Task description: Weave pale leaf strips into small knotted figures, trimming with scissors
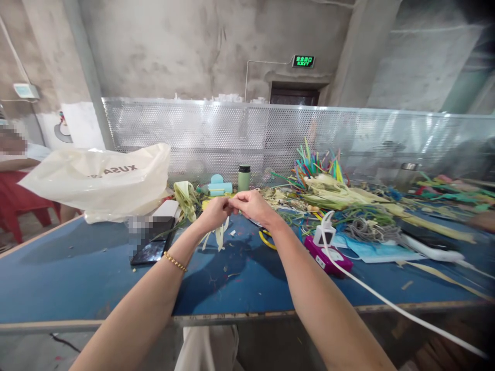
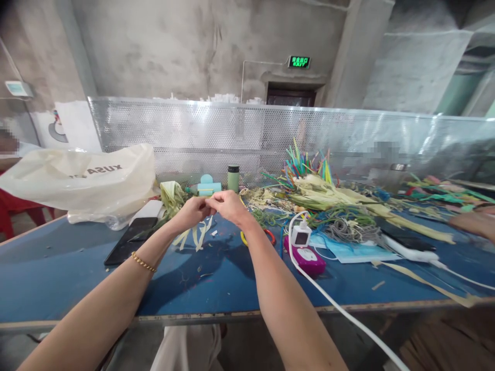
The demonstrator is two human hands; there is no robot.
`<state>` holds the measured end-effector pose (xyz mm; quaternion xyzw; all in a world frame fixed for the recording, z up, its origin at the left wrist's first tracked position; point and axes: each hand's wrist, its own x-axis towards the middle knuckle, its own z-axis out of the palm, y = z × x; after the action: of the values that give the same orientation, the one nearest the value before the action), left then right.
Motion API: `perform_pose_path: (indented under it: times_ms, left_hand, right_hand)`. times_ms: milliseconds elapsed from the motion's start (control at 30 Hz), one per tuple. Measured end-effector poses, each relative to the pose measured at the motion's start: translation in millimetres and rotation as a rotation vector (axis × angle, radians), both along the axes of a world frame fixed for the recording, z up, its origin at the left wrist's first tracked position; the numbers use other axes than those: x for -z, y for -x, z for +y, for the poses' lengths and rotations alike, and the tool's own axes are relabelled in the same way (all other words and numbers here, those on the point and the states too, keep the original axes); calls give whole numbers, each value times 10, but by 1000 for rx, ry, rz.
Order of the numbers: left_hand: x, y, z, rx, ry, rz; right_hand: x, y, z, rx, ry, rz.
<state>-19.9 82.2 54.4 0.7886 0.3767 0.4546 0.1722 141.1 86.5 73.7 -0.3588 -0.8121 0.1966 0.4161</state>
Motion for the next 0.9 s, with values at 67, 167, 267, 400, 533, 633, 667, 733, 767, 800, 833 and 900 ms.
perform_pose_path:
  times_ms: [67,167,267,400,533,633,667,733,767,800,833,900]
  left_hand:
    - [12,12,29,21,55,-73]
    - [1,13,28,48,151,-164]
    - [-32,1,-12,63,195,-227]
    - [-67,-14,-62,66,215,-250]
    - [-80,-18,-75,60,211,-284]
    - [-84,-13,-71,42,209,-299]
    - [-85,-10,-70,37,208,-298]
    - [-89,-3,-68,31,204,-293]
    - [-91,1,-68,28,200,-292]
    - [-93,4,-70,26,197,-290]
    - [-95,6,-72,27,196,-289]
    - [-99,9,-79,31,195,-288]
  right_hand:
    - [-29,-25,11,73,-137,3]
    - [-57,-80,50,170,-253,3]
    - [-50,-118,84,90,-143,-10]
    - [-28,-123,94,63,-101,-6]
    - [-16,-113,94,114,-163,-59]
    - [-9,-101,90,100,-182,-98]
    - [-9,-97,85,98,-181,-111]
    - [-18,-92,68,97,-171,-125]
    - [-28,-92,57,102,-169,-118]
    - [-40,-94,47,114,-172,-104]
    - [-52,-97,37,128,-178,-86]
    - [-72,-103,26,150,-198,-54]
